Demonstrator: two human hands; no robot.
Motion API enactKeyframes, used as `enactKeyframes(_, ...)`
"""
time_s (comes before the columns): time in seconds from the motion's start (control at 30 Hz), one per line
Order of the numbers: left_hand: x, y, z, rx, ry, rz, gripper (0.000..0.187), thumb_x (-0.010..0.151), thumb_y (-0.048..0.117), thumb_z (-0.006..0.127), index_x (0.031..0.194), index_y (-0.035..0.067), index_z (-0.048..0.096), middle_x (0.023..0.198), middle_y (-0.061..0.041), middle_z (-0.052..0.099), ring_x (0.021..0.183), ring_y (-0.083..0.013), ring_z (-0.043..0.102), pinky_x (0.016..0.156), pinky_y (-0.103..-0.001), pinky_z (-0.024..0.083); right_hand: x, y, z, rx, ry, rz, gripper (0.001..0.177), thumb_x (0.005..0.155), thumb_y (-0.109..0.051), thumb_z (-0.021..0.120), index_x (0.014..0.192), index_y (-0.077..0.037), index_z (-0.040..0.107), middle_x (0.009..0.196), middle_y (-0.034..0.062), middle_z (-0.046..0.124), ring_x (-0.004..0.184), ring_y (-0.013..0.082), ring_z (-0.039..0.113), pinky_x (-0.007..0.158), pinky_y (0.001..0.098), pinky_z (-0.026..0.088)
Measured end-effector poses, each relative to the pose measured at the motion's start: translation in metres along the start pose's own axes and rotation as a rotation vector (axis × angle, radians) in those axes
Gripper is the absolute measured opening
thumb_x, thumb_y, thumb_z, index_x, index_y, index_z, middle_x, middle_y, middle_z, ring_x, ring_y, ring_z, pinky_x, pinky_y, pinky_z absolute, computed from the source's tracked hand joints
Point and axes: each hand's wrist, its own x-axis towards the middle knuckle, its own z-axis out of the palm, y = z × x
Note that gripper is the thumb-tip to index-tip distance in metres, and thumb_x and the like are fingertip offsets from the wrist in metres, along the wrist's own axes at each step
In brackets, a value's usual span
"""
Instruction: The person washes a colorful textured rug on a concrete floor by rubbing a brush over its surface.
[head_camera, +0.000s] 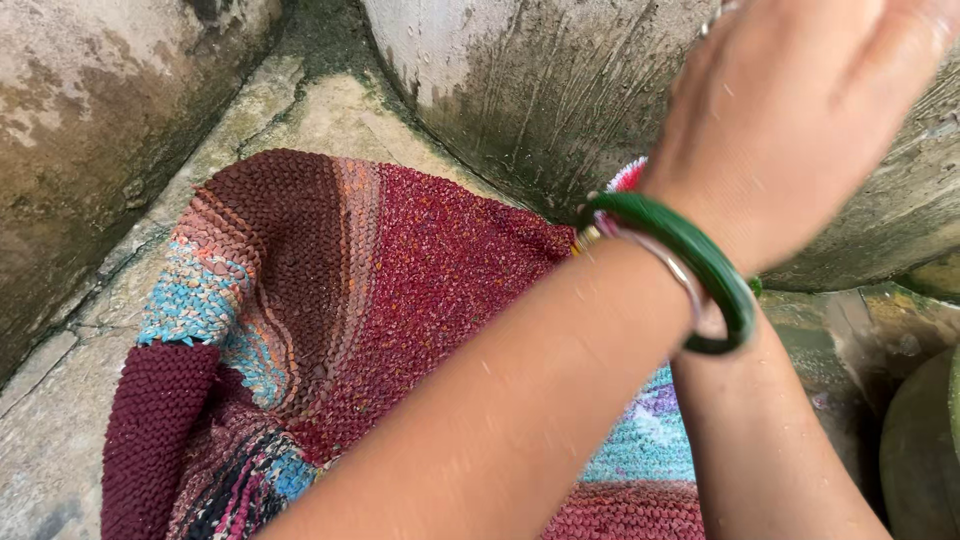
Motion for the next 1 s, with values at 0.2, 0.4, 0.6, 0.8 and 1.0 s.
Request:
enactKeyframes(0.2, -0.015, 0.015, -0.002, 0.082, 0.065, 0.014, 0.038, 0.109, 0.035, 0.054, 0.085, 0.006, 0.063, 0.063, -0.004, 0.064, 0.063, -0.0165, 0.060, 0.060, -0.032, 0.047, 0.046, 0.022, -0.048, 0.041, 0.041, -0.073, 0.055, 0.105, -0.042, 0.042, 0.143, -0.003, 0.052, 0.141, 0.0135, 0.064, 0.125, 0.0312, 0.065, 0.104, 0.0485, 0.054)
enactKeyframes(0.4, -0.015, 0.011, -0.002, 0.066, 0.043, -0.002, 0.037, 0.112, 0.032, 0.053, 0.090, 0.004, 0.061, 0.068, -0.008, 0.065, 0.070, -0.0213, 0.060, 0.066, -0.035, 0.047, -0.022, 0.031, 0.017, -0.016, 0.028, -0.003, 0.032, 0.116, -0.019, 0.049, 0.138, 0.004, 0.054, 0.132, 0.0189, 0.067, 0.120, 0.0357, 0.067, 0.104, 0.0504, 0.052)
enactKeyframes(0.6, -0.008, -0.009, 0.000, -0.087, 0.030, -0.086, 0.040, 0.112, 0.032, 0.054, 0.089, 0.001, 0.065, 0.067, -0.009, 0.068, 0.070, -0.0208, 0.060, 0.066, -0.035, 0.047, -0.085, 0.048, 0.079, -0.014, 0.129, -0.051, 0.034, 0.108, -0.030, 0.051, 0.118, 0.001, 0.059, 0.116, 0.0243, 0.068, 0.107, 0.0356, 0.069, 0.100, 0.0490, 0.058)
enactKeyframes(0.8, 0.004, -0.056, 0.007, -0.410, 0.083, -0.216, 0.041, 0.112, 0.033, 0.057, 0.099, -0.003, 0.072, 0.085, -0.012, 0.077, 0.083, -0.0213, 0.067, 0.078, -0.038, 0.055, -0.058, 0.038, 0.068, -0.165, 0.100, -0.082, 0.034, 0.106, -0.032, 0.044, 0.116, -0.004, 0.061, 0.105, 0.0211, 0.069, 0.095, 0.0343, 0.068, 0.090, 0.0497, 0.057)
enactKeyframes(1.0, -0.091, -0.089, -0.102, 0.169, 0.073, -0.652, 0.056, 0.101, 0.052, 0.045, 0.137, 0.016, 0.067, 0.140, -0.010, 0.067, 0.131, -0.0226, 0.063, 0.111, -0.036, 0.046, -0.021, 0.084, 0.048, -0.999, 0.209, 0.098, 0.037, 0.104, -0.032, 0.035, 0.114, -0.009, 0.062, 0.094, 0.0189, 0.071, 0.082, 0.0323, 0.068, 0.078, 0.0490, 0.057)
